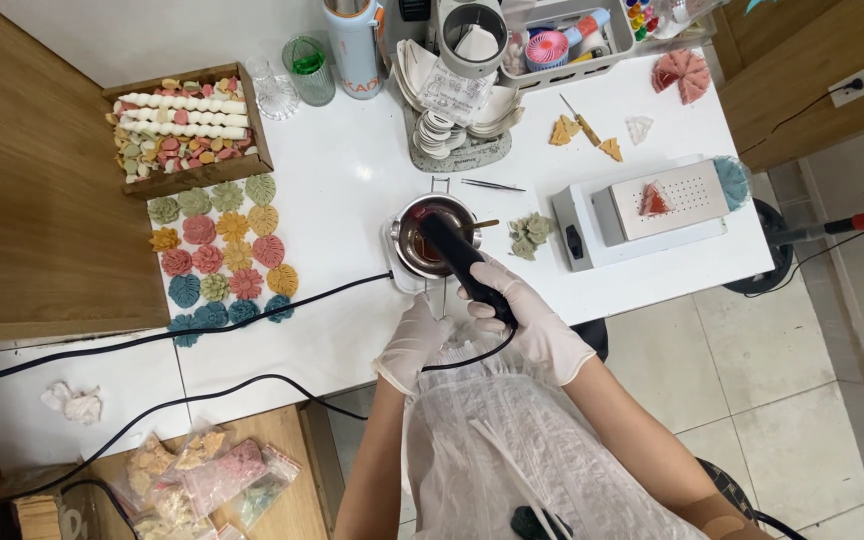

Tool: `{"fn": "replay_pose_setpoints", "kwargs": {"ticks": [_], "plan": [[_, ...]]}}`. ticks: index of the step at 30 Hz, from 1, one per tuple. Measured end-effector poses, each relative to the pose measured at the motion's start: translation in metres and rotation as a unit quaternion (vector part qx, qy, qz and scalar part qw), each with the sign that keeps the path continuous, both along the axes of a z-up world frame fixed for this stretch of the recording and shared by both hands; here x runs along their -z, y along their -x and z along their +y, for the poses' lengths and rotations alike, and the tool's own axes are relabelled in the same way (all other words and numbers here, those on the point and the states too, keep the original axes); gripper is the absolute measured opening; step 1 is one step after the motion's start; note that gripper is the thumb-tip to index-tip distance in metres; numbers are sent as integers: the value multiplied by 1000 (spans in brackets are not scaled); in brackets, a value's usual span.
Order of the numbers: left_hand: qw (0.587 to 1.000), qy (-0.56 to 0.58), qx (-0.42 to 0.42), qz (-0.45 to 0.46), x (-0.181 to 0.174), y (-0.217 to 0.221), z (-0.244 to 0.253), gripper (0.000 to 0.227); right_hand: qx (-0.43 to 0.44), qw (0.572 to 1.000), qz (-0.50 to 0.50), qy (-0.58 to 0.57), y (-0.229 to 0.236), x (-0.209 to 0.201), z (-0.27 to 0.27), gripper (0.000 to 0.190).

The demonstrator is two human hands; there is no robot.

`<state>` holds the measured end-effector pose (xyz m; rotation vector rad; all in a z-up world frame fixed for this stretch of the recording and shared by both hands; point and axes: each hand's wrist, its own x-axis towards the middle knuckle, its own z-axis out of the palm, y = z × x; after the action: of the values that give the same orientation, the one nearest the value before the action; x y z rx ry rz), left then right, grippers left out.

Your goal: Using a heat gun and molten wax to create and decorate small wax items on a production table.

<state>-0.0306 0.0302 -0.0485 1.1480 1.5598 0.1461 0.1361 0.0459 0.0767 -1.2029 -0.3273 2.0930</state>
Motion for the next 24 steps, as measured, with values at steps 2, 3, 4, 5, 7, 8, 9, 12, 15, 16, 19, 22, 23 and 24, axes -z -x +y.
{"fn": "replay_pose_setpoints", "kwargs": {"ticks": [2,3,4,5,7,8,9,12,15,16,19,22,23,24], "plan": [[1000,10,-3,-6,-18,0,1,85,9,1000,-10,5,-2,-1,1,48],[1000,20,-6,-12,-28,1,1,85,17,1000,-20,10,-3,-2,1,48],[1000,19,-5,-12,-29,1,1,85,17,1000,-20,9,-3,-2,2,48],[999,24,-9,-19,-30,1,1,86,22,999,-26,3,-4,-3,2,49],[999,28,-13,-25,-9,0,0,86,27,999,-32,-5,-4,-4,2,49],[1000,3,-7,-18,14,0,-2,86,26,999,-35,0,-3,-4,2,47],[1000,-21,-2,-12,37,-1,-4,86,25,999,-38,5,-2,-5,1,45],[1000,-21,3,2,25,-3,-1,83,22,1000,10,11,3,-5,-2,44],[1000,28,-10,-8,-9,-3,2,79,27,999,11,29,7,-7,-5,43],[1000,28,-10,-8,-3,-3,1,79,27,999,11,28,6,-6,-5,43],[1000,16,-10,-7,8,-3,0,78,12,1000,7,17,6,-4,-5,42],[1000,17,-15,-11,3,-3,0,79,15,1000,0,25,6,-6,-4,42],[999,28,-21,-19,0,-3,0,79,18,999,-8,27,6,-6,-3,42],[999,38,-27,-28,-3,-3,0,78,20,999,-17,29,5,-7,-2,43]]}}
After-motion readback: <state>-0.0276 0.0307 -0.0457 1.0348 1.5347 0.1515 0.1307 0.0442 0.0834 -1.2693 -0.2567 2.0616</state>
